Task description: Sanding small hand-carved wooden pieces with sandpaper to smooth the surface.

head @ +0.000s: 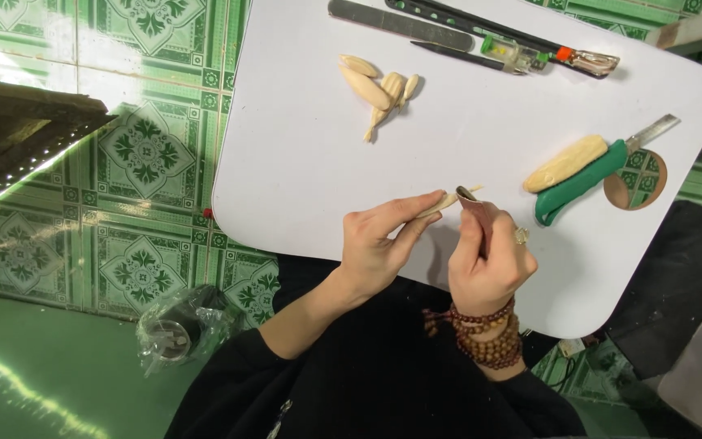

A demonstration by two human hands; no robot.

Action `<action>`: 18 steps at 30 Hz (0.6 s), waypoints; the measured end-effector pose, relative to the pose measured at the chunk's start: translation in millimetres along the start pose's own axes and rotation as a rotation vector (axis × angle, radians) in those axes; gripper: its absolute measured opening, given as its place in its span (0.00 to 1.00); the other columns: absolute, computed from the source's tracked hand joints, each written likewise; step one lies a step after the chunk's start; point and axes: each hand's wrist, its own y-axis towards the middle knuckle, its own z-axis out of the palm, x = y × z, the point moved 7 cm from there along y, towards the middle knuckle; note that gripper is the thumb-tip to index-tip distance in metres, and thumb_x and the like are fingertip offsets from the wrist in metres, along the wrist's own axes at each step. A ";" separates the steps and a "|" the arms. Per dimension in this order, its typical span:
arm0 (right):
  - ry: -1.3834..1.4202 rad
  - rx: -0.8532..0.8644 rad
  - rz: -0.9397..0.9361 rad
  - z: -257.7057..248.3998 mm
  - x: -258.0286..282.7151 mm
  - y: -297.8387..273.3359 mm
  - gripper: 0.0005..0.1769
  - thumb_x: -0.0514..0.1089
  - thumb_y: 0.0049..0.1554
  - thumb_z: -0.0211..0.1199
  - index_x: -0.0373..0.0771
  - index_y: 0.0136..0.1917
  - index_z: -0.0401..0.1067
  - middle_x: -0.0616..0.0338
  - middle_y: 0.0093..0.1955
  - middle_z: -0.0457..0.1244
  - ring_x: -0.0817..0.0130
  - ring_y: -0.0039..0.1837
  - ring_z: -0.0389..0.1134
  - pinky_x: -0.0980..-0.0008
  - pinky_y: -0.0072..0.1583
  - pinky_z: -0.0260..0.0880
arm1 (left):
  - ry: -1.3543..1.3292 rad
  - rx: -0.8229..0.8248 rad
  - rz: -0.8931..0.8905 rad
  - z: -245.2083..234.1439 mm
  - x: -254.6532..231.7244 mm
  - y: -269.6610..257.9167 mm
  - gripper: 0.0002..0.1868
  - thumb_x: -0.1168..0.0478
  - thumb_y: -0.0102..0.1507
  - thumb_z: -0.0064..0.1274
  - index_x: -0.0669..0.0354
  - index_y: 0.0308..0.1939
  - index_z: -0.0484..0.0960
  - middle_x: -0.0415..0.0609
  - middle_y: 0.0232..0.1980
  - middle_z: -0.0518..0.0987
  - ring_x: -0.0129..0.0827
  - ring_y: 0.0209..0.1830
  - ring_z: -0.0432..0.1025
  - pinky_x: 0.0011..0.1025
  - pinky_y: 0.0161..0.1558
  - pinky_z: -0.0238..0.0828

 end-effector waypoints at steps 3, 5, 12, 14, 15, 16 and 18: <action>0.031 0.020 0.002 1.2 29.3 2.1 0.13 0.48 0.66 0.67 0.39 0.42 0.77 0.59 0.31 0.67 0.50 0.36 0.71 0.62 0.44 0.72 | -0.015 0.008 -0.030 0.0 2.8 -0.8 0.12 0.72 0.63 0.62 0.59 0.50 0.87 0.51 0.44 0.88 0.45 0.45 0.83 0.35 0.43 0.83; 0.018 0.032 -0.007 -0.9 12.6 0.3 0.14 0.48 0.66 0.67 0.39 0.42 0.78 0.58 0.31 0.67 0.49 0.36 0.71 0.62 0.44 0.72 | -0.034 0.038 -0.053 2.6 6.5 -2.7 0.13 0.72 0.63 0.62 0.59 0.52 0.87 0.53 0.44 0.88 0.46 0.46 0.82 0.36 0.43 0.83; 0.053 0.046 0.038 -0.8 -0.9 -7.4 0.15 0.51 0.67 0.65 0.38 0.45 0.78 0.63 0.28 0.64 0.58 0.31 0.68 0.68 0.42 0.70 | -0.041 0.060 -0.077 7.5 6.8 0.7 0.12 0.71 0.66 0.58 0.62 0.53 0.84 0.54 0.47 0.87 0.45 0.48 0.81 0.35 0.46 0.82; 0.048 0.040 0.036 -1.3 -5.2 -6.5 0.15 0.51 0.68 0.65 0.38 0.44 0.77 0.64 0.28 0.64 0.56 0.32 0.68 0.68 0.42 0.70 | -0.029 0.071 -0.061 8.1 7.1 0.7 0.11 0.71 0.66 0.58 0.63 0.52 0.83 0.55 0.47 0.87 0.46 0.48 0.81 0.35 0.46 0.82; 0.045 0.036 0.031 -1.8 -6.6 -6.4 0.16 0.50 0.68 0.64 0.38 0.44 0.77 0.65 0.28 0.65 0.55 0.32 0.69 0.68 0.42 0.71 | -0.017 0.076 -0.045 8.0 6.4 -0.1 0.10 0.71 0.66 0.58 0.64 0.52 0.83 0.55 0.48 0.87 0.46 0.48 0.81 0.34 0.45 0.82; 0.047 0.036 0.029 -2.0 -5.6 -5.3 0.16 0.50 0.68 0.64 0.38 0.44 0.77 0.65 0.28 0.65 0.55 0.32 0.69 0.68 0.42 0.71 | -0.015 0.074 -0.043 8.3 6.2 -0.7 0.10 0.71 0.66 0.58 0.64 0.52 0.83 0.55 0.48 0.87 0.46 0.48 0.81 0.34 0.45 0.82; 0.048 0.035 0.045 -3.8 -4.4 -3.9 0.16 0.49 0.70 0.63 0.37 0.44 0.75 0.63 0.29 0.64 0.54 0.32 0.68 0.68 0.43 0.71 | -0.007 0.065 -0.032 9.0 5.0 -2.4 0.09 0.72 0.66 0.57 0.66 0.51 0.82 0.57 0.48 0.87 0.47 0.48 0.80 0.34 0.46 0.82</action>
